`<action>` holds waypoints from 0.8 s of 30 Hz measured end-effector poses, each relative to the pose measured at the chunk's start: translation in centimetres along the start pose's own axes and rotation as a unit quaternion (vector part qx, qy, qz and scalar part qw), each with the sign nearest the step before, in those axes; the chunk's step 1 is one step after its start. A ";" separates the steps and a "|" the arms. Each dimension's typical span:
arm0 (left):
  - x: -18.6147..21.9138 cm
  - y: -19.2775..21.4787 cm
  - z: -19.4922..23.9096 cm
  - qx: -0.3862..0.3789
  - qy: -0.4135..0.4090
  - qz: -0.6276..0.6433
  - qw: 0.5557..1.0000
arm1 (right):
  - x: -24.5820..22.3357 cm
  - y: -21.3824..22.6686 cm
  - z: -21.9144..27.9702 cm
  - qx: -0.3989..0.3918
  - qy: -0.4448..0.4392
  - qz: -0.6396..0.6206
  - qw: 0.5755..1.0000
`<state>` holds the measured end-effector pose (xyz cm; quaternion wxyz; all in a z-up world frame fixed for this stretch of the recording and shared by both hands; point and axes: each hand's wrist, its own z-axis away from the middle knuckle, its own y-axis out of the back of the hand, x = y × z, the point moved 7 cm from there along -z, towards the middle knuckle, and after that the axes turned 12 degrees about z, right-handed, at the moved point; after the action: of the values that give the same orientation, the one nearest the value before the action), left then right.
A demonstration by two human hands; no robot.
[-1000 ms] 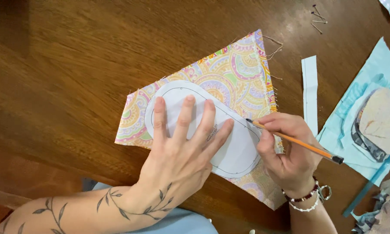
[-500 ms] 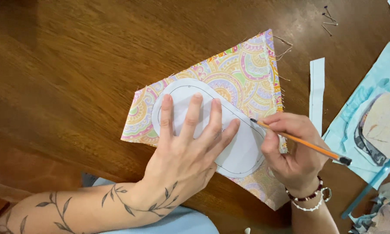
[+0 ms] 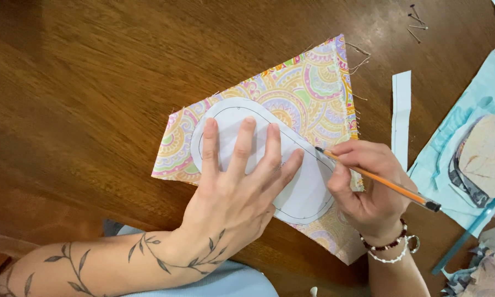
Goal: The person folds a piece of patterned fabric on a wooden table and places a paper pattern on top. They use a pencil to trace the outline of the pattern onto the fabric.
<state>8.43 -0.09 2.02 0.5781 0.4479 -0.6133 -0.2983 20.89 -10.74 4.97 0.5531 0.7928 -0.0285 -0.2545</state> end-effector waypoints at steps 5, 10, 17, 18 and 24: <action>0.0 0.0 0.0 0.006 0.001 0.002 1.000 | -0.6 -0.2 -0.8 -0.009 0.013 0.005 1.000; 0.0 -0.2 0.0 -0.003 0.002 -0.007 1.000 | -0.7 -0.6 -1.4 -0.024 0.026 0.004 0.999; -0.2 -0.3 0.2 -0.015 0.005 -0.034 0.999 | -1.6 -1.1 -2.6 -0.032 0.059 0.012 0.998; -0.3 -0.4 0.3 -0.015 0.006 -0.034 0.999 | -1.7 -1.2 -2.8 -0.033 0.060 0.011 0.998; -0.4 -0.9 0.5 -0.024 0.020 -0.027 0.999 | -2.2 -1.6 -3.6 -0.038 0.075 -0.008 0.996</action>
<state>8.10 -0.18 0.96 0.5924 0.4561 -0.5819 -0.3201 20.14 -6.25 5.29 0.5814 0.7883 0.0298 -0.1994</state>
